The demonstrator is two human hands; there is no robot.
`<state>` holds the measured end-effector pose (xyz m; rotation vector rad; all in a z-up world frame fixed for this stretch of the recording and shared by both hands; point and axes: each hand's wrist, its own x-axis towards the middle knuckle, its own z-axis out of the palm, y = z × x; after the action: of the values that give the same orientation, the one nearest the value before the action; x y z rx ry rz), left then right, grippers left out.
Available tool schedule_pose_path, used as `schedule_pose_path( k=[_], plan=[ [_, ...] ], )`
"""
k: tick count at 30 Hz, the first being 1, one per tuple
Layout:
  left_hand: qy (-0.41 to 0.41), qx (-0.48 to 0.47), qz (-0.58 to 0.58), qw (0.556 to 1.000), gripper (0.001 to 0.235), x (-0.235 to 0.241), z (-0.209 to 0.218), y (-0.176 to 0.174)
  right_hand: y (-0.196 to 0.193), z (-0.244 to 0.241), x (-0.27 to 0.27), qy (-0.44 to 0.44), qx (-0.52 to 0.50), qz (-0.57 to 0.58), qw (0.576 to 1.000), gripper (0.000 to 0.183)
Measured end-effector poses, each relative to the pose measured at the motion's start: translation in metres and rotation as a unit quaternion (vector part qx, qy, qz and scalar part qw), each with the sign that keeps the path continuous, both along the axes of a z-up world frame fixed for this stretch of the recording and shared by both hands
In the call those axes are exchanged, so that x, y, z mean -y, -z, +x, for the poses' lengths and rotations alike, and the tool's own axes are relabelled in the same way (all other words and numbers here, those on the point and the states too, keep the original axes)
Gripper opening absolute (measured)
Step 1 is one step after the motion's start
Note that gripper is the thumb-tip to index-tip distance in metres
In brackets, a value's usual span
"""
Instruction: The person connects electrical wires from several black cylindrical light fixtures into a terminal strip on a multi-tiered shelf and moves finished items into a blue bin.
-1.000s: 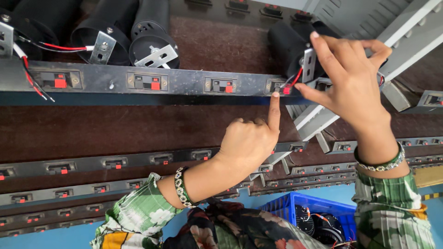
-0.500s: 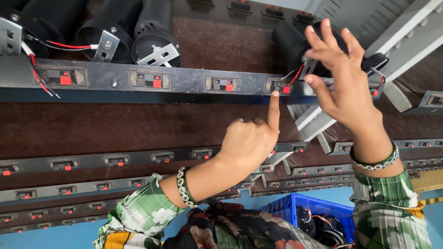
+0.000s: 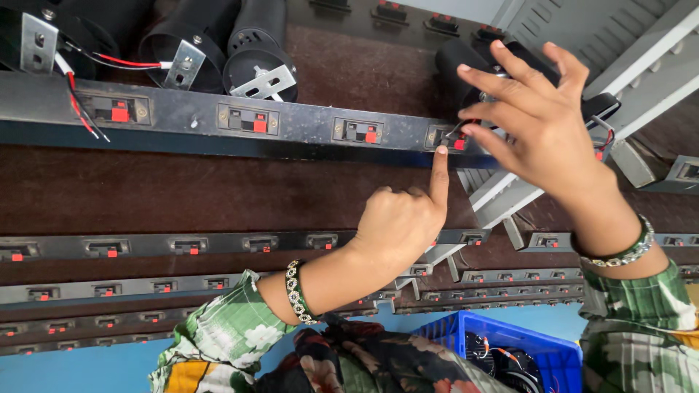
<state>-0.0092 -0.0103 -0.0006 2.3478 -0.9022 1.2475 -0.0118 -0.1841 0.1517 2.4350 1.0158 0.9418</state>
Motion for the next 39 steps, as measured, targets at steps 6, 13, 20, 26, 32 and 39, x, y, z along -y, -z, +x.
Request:
schedule_pose_path(
  k=[6, 13, 20, 26, 32, 39],
  plan=[
    [0.005, -0.001, -0.008, 1.000, 0.075, 0.001, 0.001, 0.002, 0.002, 0.004, -0.003, -0.013, -0.008, 0.034, 0.999, 0.014],
    [0.019, -0.016, 0.005, 1.000, 0.079, -0.002, -0.002, 0.000, 0.005, 0.008, -0.006, -0.009, -0.036, 0.063, 0.997, 0.014],
    [0.008, -0.004, 0.002, 1.000, 0.074, -0.003, -0.001, -0.002, 0.006, 0.009, -0.006, -0.007, -0.032, 0.043, 0.999, 0.018],
    [-0.003, 0.007, 0.014, 1.000, 0.075, -0.004, -0.002, -0.002, 0.000, 0.009, -0.007, -0.010, -0.037, 0.012, 0.999, 0.020],
    [-0.002, 0.003, 0.026, 1.000, 0.076, -0.004, -0.003, -0.004, -0.004, 0.010, -0.010, -0.009, -0.044, -0.016, 0.999, 0.022],
    [-0.004, 0.009, 0.011, 1.000, 0.076, -0.005, -0.004, -0.005, -0.007, 0.008, -0.015, -0.005, -0.036, -0.063, 0.997, 0.020]
  ],
)
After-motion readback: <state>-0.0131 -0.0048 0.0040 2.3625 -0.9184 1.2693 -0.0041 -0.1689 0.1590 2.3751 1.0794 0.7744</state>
